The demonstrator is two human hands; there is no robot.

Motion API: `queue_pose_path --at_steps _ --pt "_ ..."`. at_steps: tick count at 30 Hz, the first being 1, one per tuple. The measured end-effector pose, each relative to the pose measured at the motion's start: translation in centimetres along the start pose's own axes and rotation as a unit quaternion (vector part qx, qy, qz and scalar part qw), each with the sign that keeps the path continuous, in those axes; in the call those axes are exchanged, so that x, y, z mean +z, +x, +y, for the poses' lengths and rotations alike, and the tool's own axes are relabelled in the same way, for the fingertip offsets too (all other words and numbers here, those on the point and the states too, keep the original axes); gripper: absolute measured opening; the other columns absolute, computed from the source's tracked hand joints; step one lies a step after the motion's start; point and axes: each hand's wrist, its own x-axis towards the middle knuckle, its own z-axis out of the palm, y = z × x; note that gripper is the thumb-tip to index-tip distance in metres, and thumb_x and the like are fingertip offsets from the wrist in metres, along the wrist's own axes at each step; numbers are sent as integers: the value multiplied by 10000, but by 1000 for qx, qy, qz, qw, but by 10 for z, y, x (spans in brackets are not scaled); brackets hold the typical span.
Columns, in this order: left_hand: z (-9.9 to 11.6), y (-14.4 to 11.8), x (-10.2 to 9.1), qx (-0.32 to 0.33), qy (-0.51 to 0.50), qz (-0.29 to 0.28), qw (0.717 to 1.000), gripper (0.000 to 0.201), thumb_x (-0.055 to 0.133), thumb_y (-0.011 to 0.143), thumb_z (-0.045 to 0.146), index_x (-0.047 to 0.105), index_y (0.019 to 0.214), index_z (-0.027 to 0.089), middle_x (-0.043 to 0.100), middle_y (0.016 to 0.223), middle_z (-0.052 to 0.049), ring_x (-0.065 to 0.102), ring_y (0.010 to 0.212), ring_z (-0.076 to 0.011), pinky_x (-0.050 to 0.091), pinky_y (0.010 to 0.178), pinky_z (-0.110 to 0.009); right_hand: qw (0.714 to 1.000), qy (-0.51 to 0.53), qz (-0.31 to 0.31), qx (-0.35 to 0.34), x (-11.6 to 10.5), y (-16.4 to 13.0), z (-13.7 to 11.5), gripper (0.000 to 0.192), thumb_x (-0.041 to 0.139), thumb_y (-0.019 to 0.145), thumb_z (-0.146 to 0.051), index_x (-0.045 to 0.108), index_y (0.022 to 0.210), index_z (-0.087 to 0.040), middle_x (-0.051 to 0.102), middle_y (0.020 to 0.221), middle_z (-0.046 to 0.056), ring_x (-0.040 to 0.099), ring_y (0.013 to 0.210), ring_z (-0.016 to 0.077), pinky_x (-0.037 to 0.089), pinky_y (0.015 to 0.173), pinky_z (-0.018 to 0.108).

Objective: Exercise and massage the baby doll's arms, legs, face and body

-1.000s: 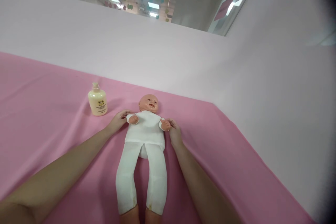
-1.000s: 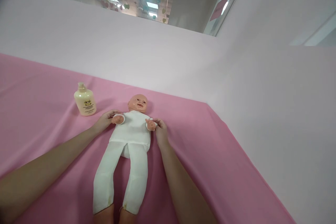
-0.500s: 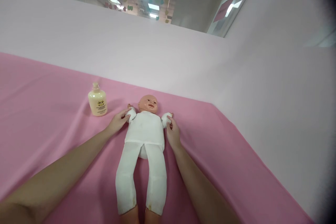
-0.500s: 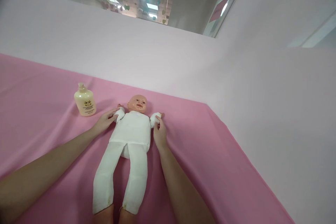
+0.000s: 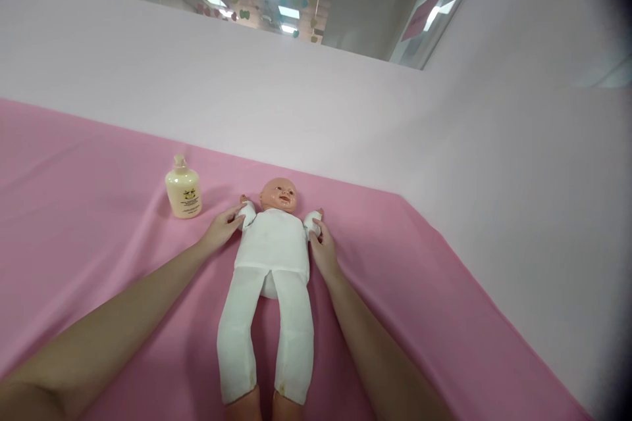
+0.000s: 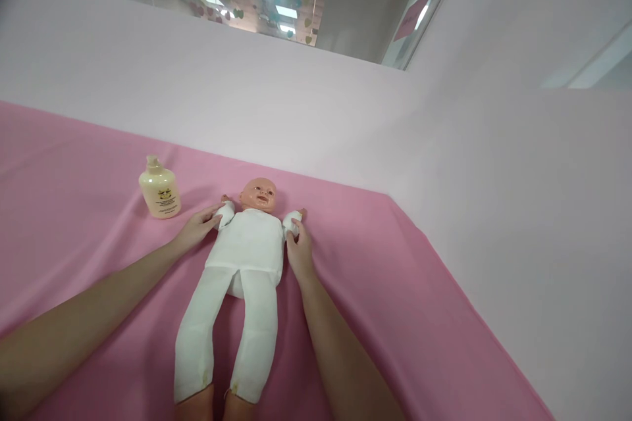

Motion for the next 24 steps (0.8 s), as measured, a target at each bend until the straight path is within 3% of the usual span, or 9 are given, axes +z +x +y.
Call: queue_pose_path --at_steps 8,14,18,21,24 --pt "1 0 0 4 -2 10 1000 716 730 789 555 671 1383 160 751 1251 -143 662 1190 -332 484 1033 -432 1000 4 -18 -9 -2 -2 -6 454 603 810 -380 698 1229 -236 725 1231 72 653 1010 257 492 993 436" --pt "6 -4 1 -3 7 10 1000 734 717 800 547 644 1415 154 735 1295 -141 653 1200 -331 482 1043 -432 1000 15 -18 -5 -2 -3 -5 440 631 822 -401 696 1226 -237 744 1147 66 647 1092 280 487 1019 443" --pt "7 -4 1 -7 10 5 1000 761 731 781 556 631 1424 163 702 1366 -145 628 1262 -335 486 1055 -419 999 28 -15 2 -2 -1 -4 444 649 798 -399 692 1208 -234 730 1229 83 647 1157 287 484 1052 461" --pt "7 -4 1 -10 4 -1 1000 809 778 736 541 610 1438 176 695 1373 -147 643 1241 -333 491 1053 -427 997 77 -15 21 -2 1 -5 536 684 735 -363 647 1253 -234 696 1336 101 650 1200 285 487 1069 470" --pt "9 -4 2 -7 -34 -10 999 919 819 701 514 540 1495 145 758 1208 -156 697 1097 -314 510 1011 -451 987 155 -20 48 -1 3 -7 672 729 674 -316 585 1327 -244 723 1302 99 682 1172 277 512 1051 467"
